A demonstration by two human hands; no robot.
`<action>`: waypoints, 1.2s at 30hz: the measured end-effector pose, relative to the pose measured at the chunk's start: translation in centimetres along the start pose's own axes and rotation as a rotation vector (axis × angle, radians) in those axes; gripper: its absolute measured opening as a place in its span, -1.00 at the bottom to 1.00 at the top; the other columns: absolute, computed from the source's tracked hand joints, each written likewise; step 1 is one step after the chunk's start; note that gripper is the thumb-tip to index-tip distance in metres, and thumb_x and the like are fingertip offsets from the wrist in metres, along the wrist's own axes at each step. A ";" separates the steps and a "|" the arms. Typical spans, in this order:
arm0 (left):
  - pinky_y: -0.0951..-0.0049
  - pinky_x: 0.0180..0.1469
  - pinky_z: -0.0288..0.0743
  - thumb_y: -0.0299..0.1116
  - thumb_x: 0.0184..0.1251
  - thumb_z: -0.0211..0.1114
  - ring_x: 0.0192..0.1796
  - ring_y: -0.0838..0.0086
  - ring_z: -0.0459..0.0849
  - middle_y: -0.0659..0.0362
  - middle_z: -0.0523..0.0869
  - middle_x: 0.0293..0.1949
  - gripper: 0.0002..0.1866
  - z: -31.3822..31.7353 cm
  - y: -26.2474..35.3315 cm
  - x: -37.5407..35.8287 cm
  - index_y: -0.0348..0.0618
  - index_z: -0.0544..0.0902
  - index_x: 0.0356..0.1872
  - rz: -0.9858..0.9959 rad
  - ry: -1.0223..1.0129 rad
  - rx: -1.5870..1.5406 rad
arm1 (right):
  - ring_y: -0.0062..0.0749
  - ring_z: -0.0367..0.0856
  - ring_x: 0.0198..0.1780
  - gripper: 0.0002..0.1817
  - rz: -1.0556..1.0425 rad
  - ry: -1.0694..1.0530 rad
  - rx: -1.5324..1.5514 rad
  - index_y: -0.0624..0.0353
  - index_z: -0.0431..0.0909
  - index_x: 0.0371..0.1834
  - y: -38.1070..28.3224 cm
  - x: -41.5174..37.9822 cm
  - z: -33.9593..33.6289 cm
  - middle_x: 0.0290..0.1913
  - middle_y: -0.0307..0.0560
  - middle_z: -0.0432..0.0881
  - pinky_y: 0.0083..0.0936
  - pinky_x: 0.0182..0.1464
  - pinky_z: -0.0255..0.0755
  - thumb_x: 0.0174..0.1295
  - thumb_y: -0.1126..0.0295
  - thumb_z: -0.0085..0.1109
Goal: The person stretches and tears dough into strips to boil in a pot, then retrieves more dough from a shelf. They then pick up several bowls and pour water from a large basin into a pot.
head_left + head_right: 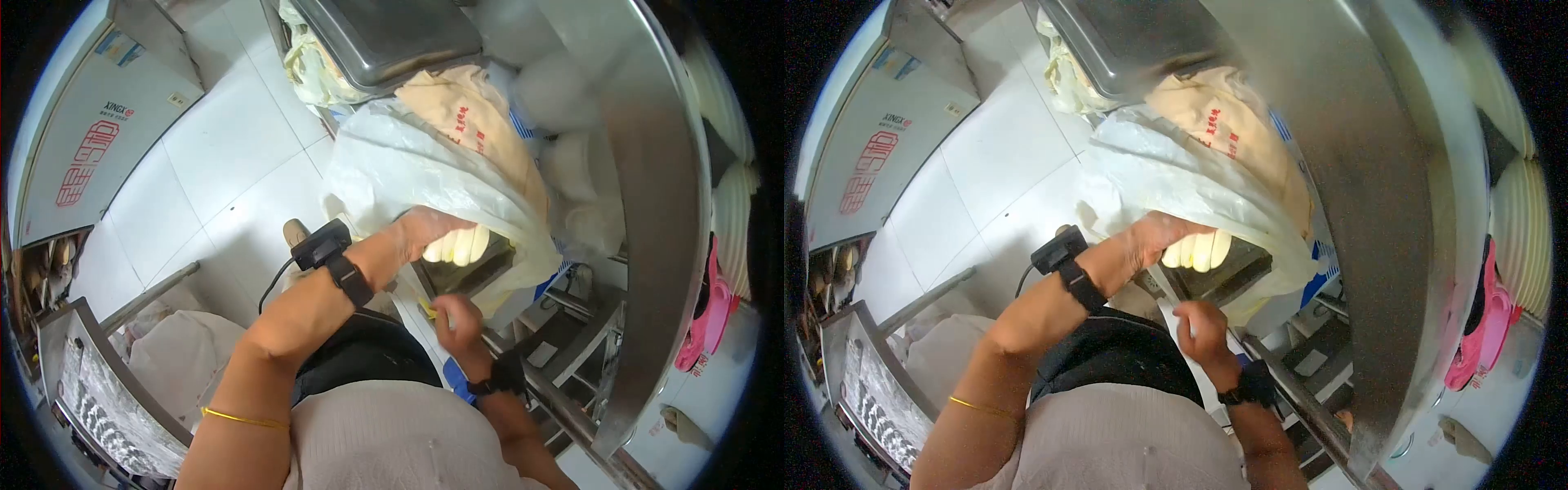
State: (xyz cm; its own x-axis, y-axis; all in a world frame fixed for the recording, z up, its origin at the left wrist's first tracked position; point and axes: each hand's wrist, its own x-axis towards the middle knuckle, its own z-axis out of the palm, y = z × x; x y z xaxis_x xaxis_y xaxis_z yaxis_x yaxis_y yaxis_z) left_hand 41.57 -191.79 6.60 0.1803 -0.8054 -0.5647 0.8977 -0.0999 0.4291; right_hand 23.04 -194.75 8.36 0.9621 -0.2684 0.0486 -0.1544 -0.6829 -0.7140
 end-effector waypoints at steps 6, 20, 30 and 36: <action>0.52 -0.29 0.47 -0.36 -0.07 0.31 -0.33 0.45 0.59 0.11 0.61 -0.37 -0.69 -2.3 3.9 -3.4 -0.34 0.55 -0.29 0.075 -0.127 0.472 | -0.36 0.28 0.10 -0.52 0.621 0.257 1.761 0.11 0.18 0.10 6.3 10.1 4.7 0.09 -0.10 0.29 -0.42 0.11 0.18 0.22 0.06 -0.34; 0.50 -0.31 0.38 -0.25 0.02 0.22 -0.40 0.54 0.50 0.18 0.58 -0.46 -0.71 -5.1 3.5 -9.9 -0.23 0.52 -0.28 0.008 -0.266 1.159 | -0.21 0.21 0.14 -0.43 0.494 0.460 1.718 0.15 0.22 0.09 6.6 9.1 1.6 0.13 -0.02 0.26 -0.27 0.23 -0.02 0.14 -0.03 -0.25; 0.40 -0.33 0.37 -0.21 0.03 0.15 -0.40 0.25 0.56 -0.01 0.58 -0.47 -0.68 -6.2 1.2 -20.0 -0.22 0.49 -0.25 0.162 -0.121 1.226 | -0.18 0.22 0.13 -0.44 0.363 0.208 1.966 0.15 0.28 0.05 4.4 7.5 5.6 0.10 -0.01 0.30 -0.21 0.22 -0.01 0.11 -0.03 -0.19; 0.41 -0.35 0.41 -0.26 -0.04 0.17 -0.44 0.31 0.56 0.03 0.59 -0.51 -0.71 -7.5 0.0 -28.0 -0.19 0.54 -0.27 0.148 -0.027 1.124 | -0.30 0.34 0.06 -0.57 0.498 -0.126 2.087 0.03 0.34 0.02 0.0 3.7 6.3 0.06 -0.10 0.37 -0.12 0.14 0.10 0.17 0.06 -0.19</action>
State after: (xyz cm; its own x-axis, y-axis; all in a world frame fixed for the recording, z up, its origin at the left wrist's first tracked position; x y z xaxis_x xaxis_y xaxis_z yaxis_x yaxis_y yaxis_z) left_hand 39.52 -164.83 17.14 0.2341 -0.8637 -0.4464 -0.0040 -0.4600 0.8879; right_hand 27.98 -191.47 4.15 0.9499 -0.0475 -0.3089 -0.0095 0.9835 -0.1805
